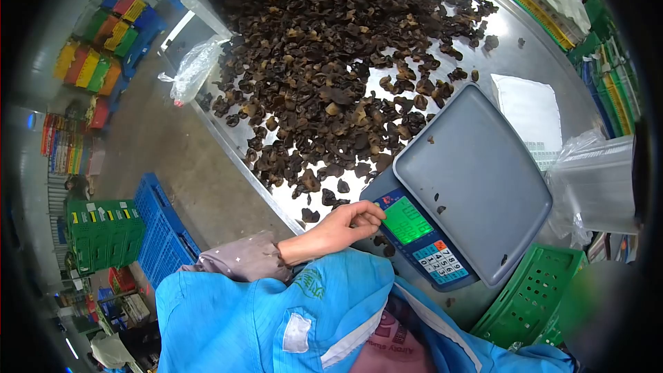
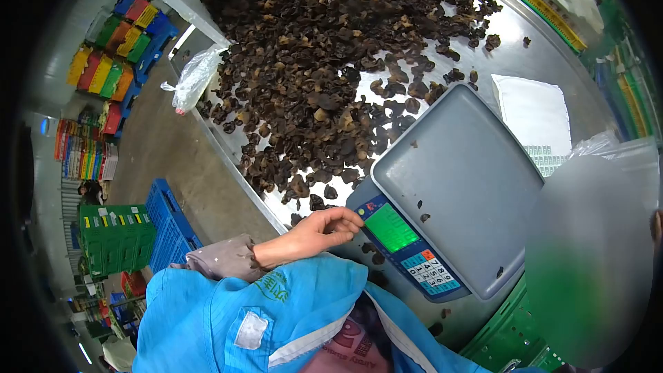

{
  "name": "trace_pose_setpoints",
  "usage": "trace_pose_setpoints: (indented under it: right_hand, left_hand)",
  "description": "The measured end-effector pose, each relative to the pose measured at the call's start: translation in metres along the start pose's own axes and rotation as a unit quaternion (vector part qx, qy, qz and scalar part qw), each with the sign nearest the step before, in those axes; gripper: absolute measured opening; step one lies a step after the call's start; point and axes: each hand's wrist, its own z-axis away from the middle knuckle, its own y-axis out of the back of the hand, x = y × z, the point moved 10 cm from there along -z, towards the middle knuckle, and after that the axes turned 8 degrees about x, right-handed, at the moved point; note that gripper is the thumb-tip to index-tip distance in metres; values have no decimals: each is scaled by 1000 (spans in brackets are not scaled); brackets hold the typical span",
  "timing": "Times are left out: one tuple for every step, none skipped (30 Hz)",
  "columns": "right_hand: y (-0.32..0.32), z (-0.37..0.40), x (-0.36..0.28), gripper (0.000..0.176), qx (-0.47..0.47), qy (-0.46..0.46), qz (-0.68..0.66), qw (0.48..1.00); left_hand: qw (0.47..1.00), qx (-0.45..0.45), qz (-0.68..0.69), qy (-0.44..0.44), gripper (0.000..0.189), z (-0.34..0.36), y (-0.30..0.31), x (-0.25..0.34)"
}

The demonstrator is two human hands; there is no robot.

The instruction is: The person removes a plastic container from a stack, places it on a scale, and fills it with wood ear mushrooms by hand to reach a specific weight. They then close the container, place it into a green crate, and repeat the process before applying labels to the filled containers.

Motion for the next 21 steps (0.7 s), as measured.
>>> trace_pose_setpoints:
  right_hand:
    - [2,1,7,19,6,-18,-28,999]
    - [-2,6,-3,20,0,0,-26,1000]
    - [17,-21,43,27,19,60,17,998]
    - [35,-48,90,38,43,119,62,990]
    - [29,-40,80,41,42,141,105,983]
    - [6,-7,20,29,54,148,129,979]
    - [-13,22,-34,25,66,164,85,981]
    - [-16,20,-39,20,66,142,142,977]
    - [-23,36,-74,18,99,136,91,982]
    - [-19,37,-84,19,121,150,131,972]
    - [-16,31,-79,23,135,130,200,962]
    - [-13,32,-83,26,148,130,246,949]
    - [-13,35,-89,29,157,133,286,936]
    - [-15,40,-95,29,162,128,289,935]
    - [-13,46,-102,31,204,124,313,919]
    - [-9,53,-108,33,245,121,336,901]
    - [-11,55,-111,33,246,120,338,901]
    - [-3,62,-117,32,297,135,322,889]
    - [5,69,-124,32,347,149,306,874]
    - [6,69,-124,32,348,149,309,873]
    - [21,77,-122,29,418,144,244,863]
  left_hand:
    - [1000,-7,1,-3,25,2,1,0]
    - [1000,-4,12,-6,25,2,3,1]
    - [1000,-15,22,-12,26,-2,1,2]
    - [1000,-24,6,7,26,-5,1,0]
    - [999,-38,-12,23,27,-5,1,-3]
    - [999,-38,2,30,27,-6,2,-5]
    - [998,-39,15,42,27,-8,4,-7]
    - [998,-36,20,53,27,-9,8,-9]
    - [997,-29,25,65,27,-11,13,-10]
    - [997,-31,17,62,25,-13,16,-11]
    - [998,-23,10,61,24,-14,20,-12]
    - [998,-44,6,55,24,-15,18,-10]
    - [996,-45,29,69,24,-15,20,-12]
    - [994,-40,54,86,25,-15,23,-14]
    - [994,-43,51,84,25,-15,24,-15]
    - [994,-41,48,84,24,-16,25,-16]
    - [995,-38,46,85,23,-16,26,-16]
    - [995,-42,46,84,23,-17,27,-16]
    - [994,-45,47,82,23,-17,27,-15]
    - [994,-45,52,84,23,-17,29,-14]
    - [994,-44,56,87,23,-17,30,-14]
